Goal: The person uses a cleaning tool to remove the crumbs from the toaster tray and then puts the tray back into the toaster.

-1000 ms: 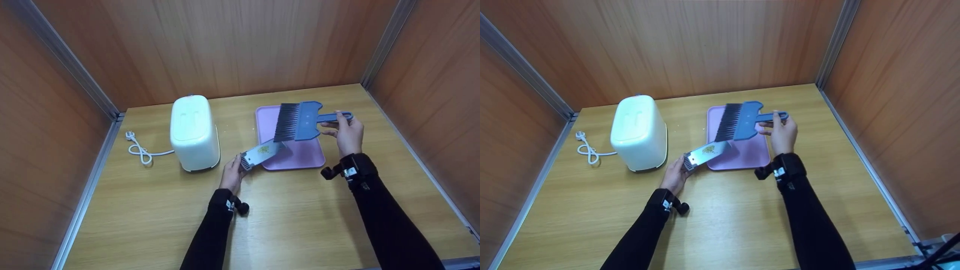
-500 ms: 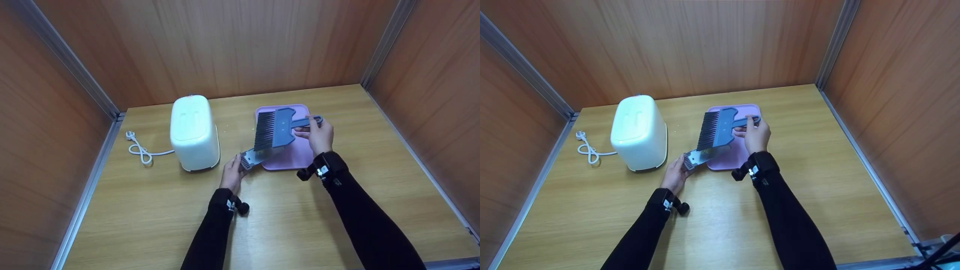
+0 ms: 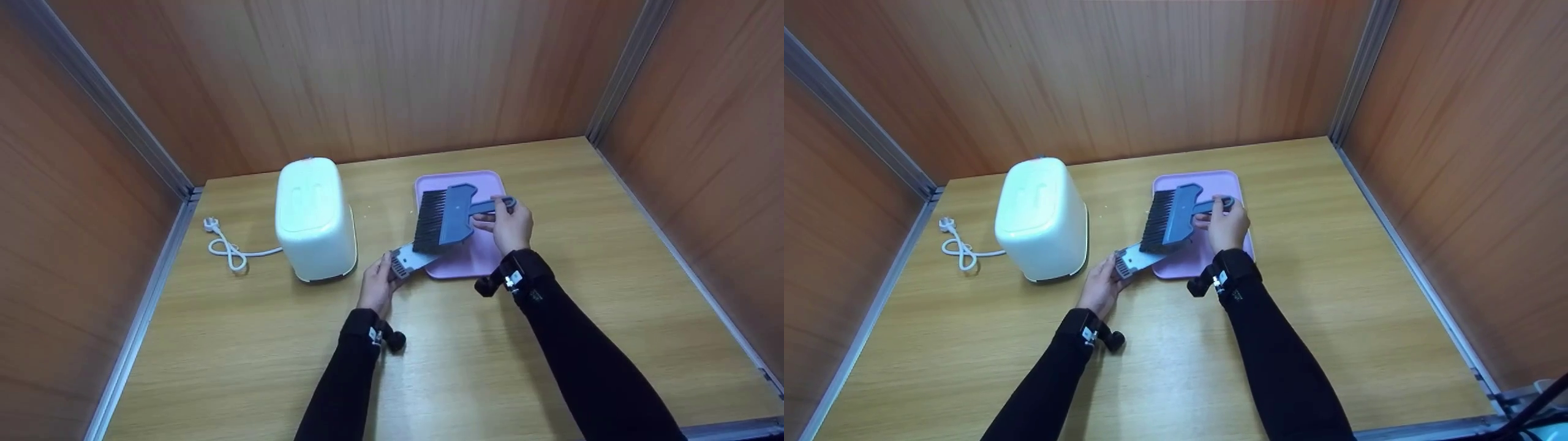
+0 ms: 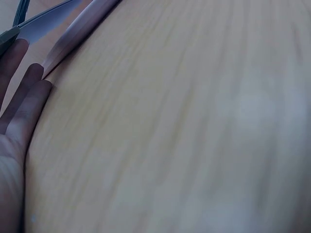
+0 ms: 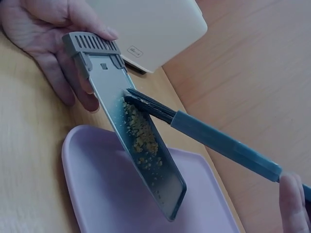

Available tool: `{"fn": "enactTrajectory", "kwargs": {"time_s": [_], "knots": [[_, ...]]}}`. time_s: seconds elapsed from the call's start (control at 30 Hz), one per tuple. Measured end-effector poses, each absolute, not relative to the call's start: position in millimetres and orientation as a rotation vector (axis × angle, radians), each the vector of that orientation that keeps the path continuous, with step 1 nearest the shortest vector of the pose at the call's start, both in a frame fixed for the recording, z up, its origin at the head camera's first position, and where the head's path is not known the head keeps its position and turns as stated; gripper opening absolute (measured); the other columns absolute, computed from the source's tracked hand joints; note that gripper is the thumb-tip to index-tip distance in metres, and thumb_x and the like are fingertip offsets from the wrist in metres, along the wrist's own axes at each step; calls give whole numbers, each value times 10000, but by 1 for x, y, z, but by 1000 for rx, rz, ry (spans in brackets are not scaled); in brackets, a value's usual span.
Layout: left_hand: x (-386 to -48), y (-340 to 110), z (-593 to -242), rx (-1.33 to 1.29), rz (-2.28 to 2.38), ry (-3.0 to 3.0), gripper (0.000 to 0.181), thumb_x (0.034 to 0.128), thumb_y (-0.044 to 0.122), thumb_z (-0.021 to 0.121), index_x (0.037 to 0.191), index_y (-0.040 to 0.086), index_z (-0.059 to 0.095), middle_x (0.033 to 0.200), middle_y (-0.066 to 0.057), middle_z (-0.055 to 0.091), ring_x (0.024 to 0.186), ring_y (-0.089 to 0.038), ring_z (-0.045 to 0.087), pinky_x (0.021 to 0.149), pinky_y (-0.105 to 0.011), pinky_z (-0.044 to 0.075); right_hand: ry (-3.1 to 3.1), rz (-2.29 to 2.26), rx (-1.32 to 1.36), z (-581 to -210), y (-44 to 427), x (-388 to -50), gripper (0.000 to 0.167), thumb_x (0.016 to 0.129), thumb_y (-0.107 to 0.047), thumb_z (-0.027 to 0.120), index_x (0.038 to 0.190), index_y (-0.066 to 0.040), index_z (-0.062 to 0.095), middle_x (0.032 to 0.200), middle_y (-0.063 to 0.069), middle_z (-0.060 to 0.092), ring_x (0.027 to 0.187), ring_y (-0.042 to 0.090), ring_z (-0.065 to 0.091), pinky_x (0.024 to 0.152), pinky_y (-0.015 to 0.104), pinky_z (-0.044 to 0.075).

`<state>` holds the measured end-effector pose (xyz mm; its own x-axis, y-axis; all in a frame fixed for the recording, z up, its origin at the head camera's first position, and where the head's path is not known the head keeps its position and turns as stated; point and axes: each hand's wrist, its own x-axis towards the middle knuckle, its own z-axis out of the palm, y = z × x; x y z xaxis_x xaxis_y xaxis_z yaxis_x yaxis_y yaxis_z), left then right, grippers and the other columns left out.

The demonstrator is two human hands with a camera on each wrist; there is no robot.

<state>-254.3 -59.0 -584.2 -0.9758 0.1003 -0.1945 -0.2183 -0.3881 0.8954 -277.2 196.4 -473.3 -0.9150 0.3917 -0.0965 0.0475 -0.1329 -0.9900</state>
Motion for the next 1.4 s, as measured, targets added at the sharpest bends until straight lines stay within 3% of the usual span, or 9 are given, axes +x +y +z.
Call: {"fn": "enactTrajectory", "kwargs": {"time_s": [0.3, 0.63, 0.87, 1.23, 1.4], "knots": [[-254, -58, -583, -192, 2461, 1607, 495, 1187, 243, 376, 1499, -129, 471, 1470, -310, 584, 1301, -302, 637, 1090, -405, 540, -1964, 2069, -510, -472, 207, -277, 354, 1155, -171, 465, 1386, 69, 585, 964, 179, 736, 704, 115, 772, 783, 296, 649], [-253, -59, -583, -188, 2460, 1638, 490, 1186, 228, 376, 1502, -134, 470, 1473, -319, 578, 1309, -319, 639, 1075, -395, 552, -1974, 2053, -524, -473, 228, -276, 369, 1149, -155, 448, 1376, 107, 574, 914, 134, 744, 704, 124, 774, 783, 298, 650], [-252, -58, -583, -152, 2455, 1668, 493, 1187, 224, 372, 1485, -155, 475, 1442, -315, 600, 1221, -253, 663, 1018, -363, 577, -1877, 2094, -553, -478, 241, -275, 344, 1136, -124, 473, 1354, 124, 572, 913, 121, 730, 675, 127, 764, 763, 301, 652], [-253, -57, -582, -159, 2412, 1702, 507, 1188, 248, 373, 1497, -141, 470, 1478, -314, 573, 1352, -358, 605, 1093, -408, 541, -1970, 2055, -618, -478, 265, -269, 366, 1156, -187, 468, 1404, 64, 567, 901, 82, 735, 746, 105, 762, 812, 280, 642], [-252, -56, -582, -151, 2415, 1691, 499, 1187, 241, 373, 1497, -139, 469, 1478, -315, 572, 1356, -366, 603, 1097, -407, 539, -1993, 2036, -611, -477, 274, -268, 375, 1155, -205, 468, 1410, 54, 560, 978, 111, 722, 768, 111, 768, 832, 286, 640]]}}
